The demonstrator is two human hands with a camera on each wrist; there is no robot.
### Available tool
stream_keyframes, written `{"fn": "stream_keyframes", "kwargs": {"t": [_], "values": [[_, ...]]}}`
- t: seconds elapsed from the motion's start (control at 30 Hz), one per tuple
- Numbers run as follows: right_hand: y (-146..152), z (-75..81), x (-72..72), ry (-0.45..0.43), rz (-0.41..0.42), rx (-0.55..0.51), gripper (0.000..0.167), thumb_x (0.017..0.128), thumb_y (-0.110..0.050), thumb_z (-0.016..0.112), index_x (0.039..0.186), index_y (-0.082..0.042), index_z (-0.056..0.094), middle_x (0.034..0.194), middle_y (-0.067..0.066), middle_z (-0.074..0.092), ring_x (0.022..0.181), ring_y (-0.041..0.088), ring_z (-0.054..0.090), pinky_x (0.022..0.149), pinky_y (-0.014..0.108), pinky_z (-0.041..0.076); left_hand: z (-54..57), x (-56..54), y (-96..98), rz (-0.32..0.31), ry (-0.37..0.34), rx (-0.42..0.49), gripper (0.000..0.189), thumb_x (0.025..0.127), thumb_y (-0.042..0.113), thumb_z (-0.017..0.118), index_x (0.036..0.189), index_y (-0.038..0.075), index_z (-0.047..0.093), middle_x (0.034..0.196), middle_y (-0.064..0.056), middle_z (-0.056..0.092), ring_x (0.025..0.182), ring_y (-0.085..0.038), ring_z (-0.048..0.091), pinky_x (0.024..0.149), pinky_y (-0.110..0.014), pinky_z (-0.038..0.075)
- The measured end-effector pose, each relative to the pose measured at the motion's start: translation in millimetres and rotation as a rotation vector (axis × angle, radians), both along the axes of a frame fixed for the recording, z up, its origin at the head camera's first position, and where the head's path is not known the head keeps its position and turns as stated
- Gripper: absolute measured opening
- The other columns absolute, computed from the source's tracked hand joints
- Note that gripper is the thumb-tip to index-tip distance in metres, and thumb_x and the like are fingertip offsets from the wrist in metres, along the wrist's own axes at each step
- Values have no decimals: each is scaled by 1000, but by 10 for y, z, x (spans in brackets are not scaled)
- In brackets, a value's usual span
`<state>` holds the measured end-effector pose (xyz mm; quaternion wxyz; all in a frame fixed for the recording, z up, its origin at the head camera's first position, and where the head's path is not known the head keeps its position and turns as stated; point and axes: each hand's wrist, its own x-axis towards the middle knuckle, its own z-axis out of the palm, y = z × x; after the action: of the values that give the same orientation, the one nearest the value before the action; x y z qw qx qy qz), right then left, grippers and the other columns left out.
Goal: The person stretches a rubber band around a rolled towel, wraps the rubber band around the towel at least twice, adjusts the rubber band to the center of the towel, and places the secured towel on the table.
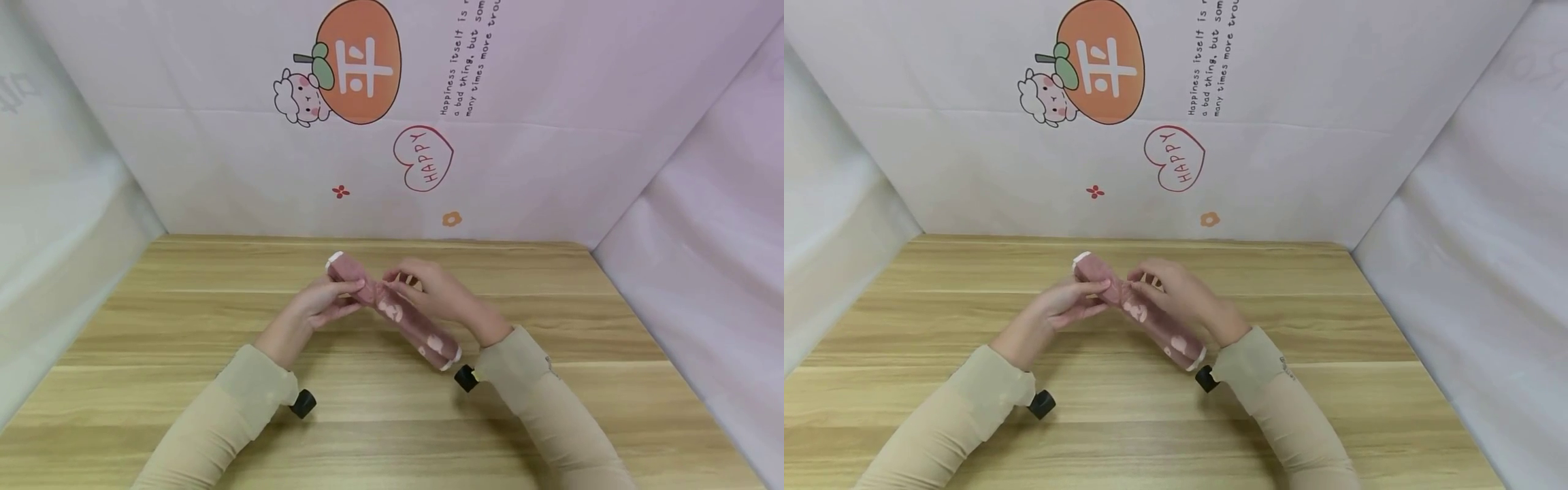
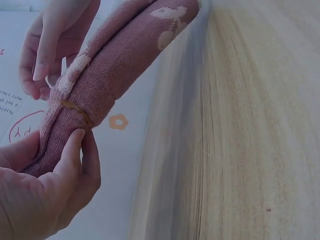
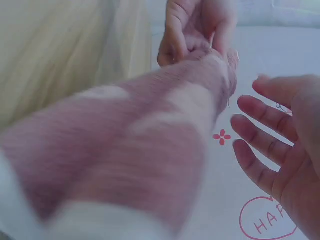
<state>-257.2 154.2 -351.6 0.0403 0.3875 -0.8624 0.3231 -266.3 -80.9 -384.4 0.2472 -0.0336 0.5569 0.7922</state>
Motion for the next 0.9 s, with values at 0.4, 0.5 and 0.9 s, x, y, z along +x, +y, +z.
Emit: {"fn": "stream_keyframes", "kwargs": {"t": [0.4,0.5,0.9], "values": [[-144,-22,-89,50,6,25,12,98,-2,69,105,-5,77,103,3,73,91,15,66,79,28,56,-4,15,2,-44,37,27,31,103,-4,51,133,-7,43,116,-17,56,96,-24,66,86,-32,58],[-163,-21,-100,30,-6,30,11,97,-4,70,105,-6,78,101,2,73,91,13,66,79,28,57,3,12,17,-32,23,41,26,102,-3,53,127,-3,47,113,-15,57,96,-24,64,83,-31,58],[-155,22,-107,11,34,30,8,94,-1,72,97,-6,77,97,2,71,88,13,66,79,25,56,9,-1,75,30,60,54,18,104,-1,54,121,-1,49,104,-10,61,89,-19,65,77,-27,58]]}}
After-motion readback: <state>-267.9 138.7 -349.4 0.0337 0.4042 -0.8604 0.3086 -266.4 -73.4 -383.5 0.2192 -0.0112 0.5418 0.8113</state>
